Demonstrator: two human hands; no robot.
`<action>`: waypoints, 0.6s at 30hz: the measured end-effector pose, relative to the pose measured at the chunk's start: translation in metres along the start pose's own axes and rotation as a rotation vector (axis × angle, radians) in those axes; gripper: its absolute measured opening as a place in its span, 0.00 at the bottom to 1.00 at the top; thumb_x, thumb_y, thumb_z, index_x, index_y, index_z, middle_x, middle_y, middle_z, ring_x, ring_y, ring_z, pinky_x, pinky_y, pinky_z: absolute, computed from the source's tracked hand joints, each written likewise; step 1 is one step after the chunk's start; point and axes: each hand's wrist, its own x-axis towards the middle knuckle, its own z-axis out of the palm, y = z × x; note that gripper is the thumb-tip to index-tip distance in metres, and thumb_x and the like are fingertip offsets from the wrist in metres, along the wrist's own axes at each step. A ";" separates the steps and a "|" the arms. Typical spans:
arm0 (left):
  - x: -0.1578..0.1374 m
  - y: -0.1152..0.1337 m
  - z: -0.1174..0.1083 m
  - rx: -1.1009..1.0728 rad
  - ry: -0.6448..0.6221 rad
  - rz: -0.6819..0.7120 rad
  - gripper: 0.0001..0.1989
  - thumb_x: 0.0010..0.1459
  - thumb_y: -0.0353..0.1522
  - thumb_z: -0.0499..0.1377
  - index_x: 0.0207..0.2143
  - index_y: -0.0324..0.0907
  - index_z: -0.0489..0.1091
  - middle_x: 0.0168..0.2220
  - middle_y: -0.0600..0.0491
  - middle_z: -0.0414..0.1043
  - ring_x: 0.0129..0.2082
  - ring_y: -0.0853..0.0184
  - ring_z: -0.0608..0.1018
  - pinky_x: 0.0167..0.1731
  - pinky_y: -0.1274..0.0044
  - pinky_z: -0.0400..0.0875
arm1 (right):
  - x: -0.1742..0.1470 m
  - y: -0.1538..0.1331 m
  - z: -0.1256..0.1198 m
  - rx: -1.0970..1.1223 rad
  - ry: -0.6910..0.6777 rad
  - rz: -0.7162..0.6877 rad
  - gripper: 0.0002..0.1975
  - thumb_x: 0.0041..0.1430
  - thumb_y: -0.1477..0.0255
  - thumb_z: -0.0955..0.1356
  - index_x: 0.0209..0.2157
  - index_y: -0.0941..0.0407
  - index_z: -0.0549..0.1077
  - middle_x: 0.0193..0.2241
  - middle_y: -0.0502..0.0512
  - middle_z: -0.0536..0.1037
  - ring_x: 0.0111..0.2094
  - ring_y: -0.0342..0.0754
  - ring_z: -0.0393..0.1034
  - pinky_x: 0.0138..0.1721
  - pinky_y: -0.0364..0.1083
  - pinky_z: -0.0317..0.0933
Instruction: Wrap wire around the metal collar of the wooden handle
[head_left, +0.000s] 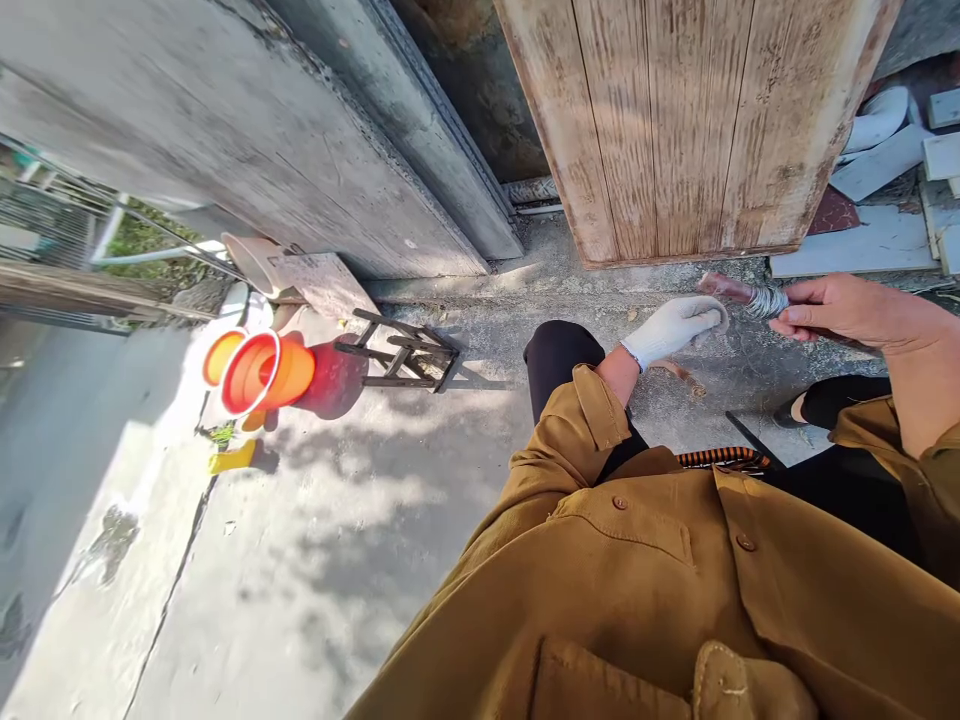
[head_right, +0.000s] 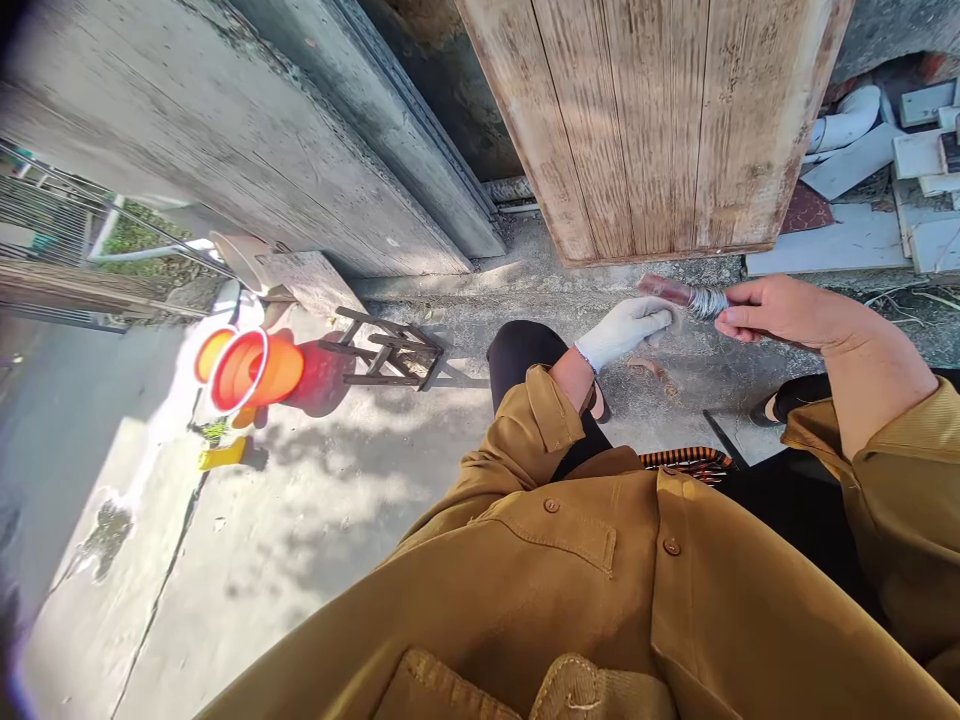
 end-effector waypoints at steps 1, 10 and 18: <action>0.000 -0.003 0.002 0.018 -0.030 0.004 0.16 0.77 0.40 0.57 0.45 0.38 0.78 0.31 0.57 0.71 0.29 0.72 0.70 0.38 0.78 0.69 | -0.001 -0.001 0.002 0.069 0.025 -0.010 0.36 0.54 0.32 0.76 0.30 0.54 0.75 0.28 0.54 0.74 0.30 0.46 0.63 0.34 0.49 0.57; -0.010 0.004 0.001 0.621 -0.188 0.078 0.19 0.80 0.36 0.52 0.57 0.42 0.81 0.50 0.51 0.85 0.48 0.64 0.82 0.53 0.76 0.73 | 0.024 0.007 0.011 0.006 0.257 0.195 0.28 0.63 0.41 0.74 0.32 0.53 0.72 0.30 0.56 0.76 0.31 0.48 0.66 0.35 0.48 0.62; -0.005 -0.006 0.008 0.933 -0.203 0.141 0.20 0.80 0.36 0.52 0.60 0.44 0.83 0.57 0.45 0.87 0.54 0.58 0.85 0.53 0.72 0.74 | 0.042 0.029 0.018 -0.619 -0.164 0.327 0.20 0.69 0.50 0.71 0.31 0.52 0.73 0.31 0.60 0.84 0.33 0.55 0.76 0.35 0.51 0.60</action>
